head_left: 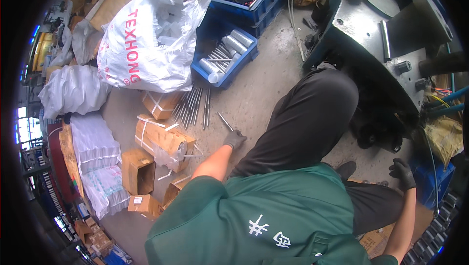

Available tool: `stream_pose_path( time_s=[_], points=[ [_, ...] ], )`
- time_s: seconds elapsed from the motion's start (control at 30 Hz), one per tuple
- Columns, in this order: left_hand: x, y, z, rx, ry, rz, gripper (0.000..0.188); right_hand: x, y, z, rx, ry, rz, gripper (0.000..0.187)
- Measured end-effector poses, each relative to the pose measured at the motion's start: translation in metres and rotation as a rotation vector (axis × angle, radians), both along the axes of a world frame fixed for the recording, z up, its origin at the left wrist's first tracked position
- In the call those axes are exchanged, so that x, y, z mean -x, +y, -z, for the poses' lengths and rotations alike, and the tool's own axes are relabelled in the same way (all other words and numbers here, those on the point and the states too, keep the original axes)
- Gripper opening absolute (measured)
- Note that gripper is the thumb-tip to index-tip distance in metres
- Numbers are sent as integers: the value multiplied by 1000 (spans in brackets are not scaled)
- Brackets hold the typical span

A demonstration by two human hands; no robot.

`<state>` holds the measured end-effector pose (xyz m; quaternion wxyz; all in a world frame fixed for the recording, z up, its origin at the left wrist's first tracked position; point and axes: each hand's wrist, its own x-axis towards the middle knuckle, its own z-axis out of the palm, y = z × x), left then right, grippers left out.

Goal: Operating a manual industrial press machine to process metal components.

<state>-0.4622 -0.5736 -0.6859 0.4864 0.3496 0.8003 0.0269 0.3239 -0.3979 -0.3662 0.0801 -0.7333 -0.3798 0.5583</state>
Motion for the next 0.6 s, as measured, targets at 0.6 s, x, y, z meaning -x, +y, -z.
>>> stream_pose_path(
  time_s=[0.6],
  points=[
    [-172,261,-461,-1566,-790,83,61,193,73,-180,-775,397,-263,35]
  ],
)
